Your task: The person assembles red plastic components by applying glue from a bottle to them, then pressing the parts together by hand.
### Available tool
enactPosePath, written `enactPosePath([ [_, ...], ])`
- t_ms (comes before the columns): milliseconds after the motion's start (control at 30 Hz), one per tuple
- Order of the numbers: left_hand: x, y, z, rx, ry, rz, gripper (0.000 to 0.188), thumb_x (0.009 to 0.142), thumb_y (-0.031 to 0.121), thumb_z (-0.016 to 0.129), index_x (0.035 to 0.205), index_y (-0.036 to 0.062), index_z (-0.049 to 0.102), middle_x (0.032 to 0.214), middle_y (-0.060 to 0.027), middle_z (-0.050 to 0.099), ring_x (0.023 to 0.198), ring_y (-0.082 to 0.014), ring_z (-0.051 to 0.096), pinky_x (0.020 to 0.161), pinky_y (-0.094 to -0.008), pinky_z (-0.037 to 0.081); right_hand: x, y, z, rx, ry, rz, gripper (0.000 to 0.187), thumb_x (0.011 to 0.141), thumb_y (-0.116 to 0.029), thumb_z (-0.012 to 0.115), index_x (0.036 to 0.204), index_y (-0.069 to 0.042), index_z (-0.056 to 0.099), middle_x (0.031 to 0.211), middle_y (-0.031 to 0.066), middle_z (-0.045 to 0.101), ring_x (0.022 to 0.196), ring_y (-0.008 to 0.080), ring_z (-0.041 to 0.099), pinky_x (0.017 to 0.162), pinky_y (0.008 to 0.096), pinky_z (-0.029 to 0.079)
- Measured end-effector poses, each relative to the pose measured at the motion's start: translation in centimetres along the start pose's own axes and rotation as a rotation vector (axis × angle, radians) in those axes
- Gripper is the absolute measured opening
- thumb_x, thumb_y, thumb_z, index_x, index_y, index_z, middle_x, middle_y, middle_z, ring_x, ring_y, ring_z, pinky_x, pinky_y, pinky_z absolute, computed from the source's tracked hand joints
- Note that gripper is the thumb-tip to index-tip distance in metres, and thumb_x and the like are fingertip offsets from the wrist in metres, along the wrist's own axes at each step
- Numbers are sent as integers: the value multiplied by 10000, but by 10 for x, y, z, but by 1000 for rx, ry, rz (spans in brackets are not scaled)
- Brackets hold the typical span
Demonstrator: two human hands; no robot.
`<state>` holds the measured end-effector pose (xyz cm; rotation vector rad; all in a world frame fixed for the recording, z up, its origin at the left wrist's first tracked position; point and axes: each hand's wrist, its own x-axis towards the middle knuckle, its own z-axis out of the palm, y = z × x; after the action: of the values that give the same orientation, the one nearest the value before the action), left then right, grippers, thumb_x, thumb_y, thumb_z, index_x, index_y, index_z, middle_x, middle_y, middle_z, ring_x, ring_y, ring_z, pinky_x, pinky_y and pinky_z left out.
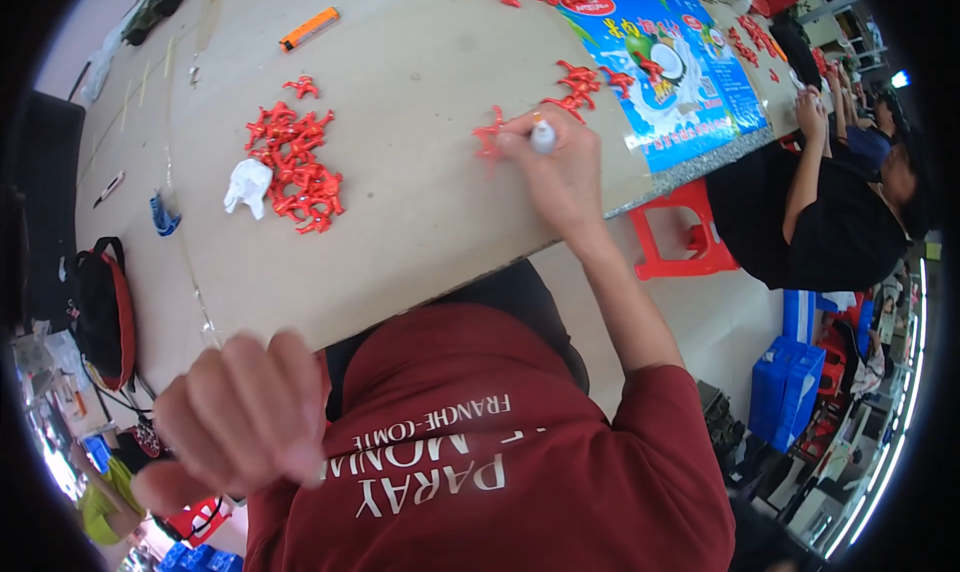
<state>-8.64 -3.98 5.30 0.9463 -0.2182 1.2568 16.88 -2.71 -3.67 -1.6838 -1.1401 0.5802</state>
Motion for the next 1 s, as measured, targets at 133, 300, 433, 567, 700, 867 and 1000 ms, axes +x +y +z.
enactPosePath([
  [133, 14, 28, 24, -121, -53, 111, 392, 956, 420, 463, 661, 164, 485, 586, 19, 500, 697, -203, 614, 820, -367, 457, 15, -1, -1, -33, 66, -5, 71, 766, -48, 685, 803, 8, 665, 739, 45, 628, 696, 110, 577, 662, 258, 458],
  [300, -11, 42, 34, 1138, 76, 465, 353, 970, 329, 404, 672, 162, 493, 560, 46, 503, 603, -147, 564, 729, -289, 433, 18, 0, -9, -137, 159, -118, 72, 798, -20, 656, 866, 6, 660, 847, 56, 632, 778, 102, 578, 695, 254, 459],
  [433, -27, 50, 41, 2857, 324, 822, 352, 976, 261, 321, 702, 133, 501, 557, 51, 515, 474, -87, 477, 559, -172, 392, 10, -17, -11, 3, 133, -91, 93, 813, 6, 645, 906, 7, 642, 874, 42, 611, 803, 104, 571, 715, 234, 455],
  [567, 5, 56, 33, 2857, 97, 1052, 418, 1005, 245, 190, 811, 88, 526, 596, 14, 568, 510, -97, 510, 537, -182, 370, -3, -32, 3, 126, 17, -134, 86, 815, 17, 657, 898, 3, 640, 896, 35, 594, 799, 103, 551, 706, 228, 454],
  [700, 18, 47, 40, 2901, 172, 1032, 399, 1010, 204, 200, 822, 82, 530, 593, 15, 569, 533, -100, 525, 539, -177, 376, -16, -41, 13, 136, -49, -144, 84, 804, 31, 663, 880, 2, 642, 886, 35, 590, 807, 110, 543, 709, 235, 447],
  [867, 7, 45, 62, 2898, 238, 550, 337, 1006, 165, 250, 831, 82, 526, 705, 11, 600, 648, -85, 552, 642, -202, 447, -24, -41, 20, 134, -106, -179, 82, 791, 26, 684, 857, -1, 645, 866, 39, 586, 810, 119, 530, 721, 250, 431],
  [1000, -15, 21, 88, 2654, 1300, -441, 229, 972, 129, 365, 805, 77, 513, 791, -12, 605, 709, -88, 557, 676, -226, 464, -25, -39, 23, 158, -138, -155, 89, 789, 16, 694, 861, -3, 646, 870, 36, 585, 809, 115, 527, 720, 250, 430],
])
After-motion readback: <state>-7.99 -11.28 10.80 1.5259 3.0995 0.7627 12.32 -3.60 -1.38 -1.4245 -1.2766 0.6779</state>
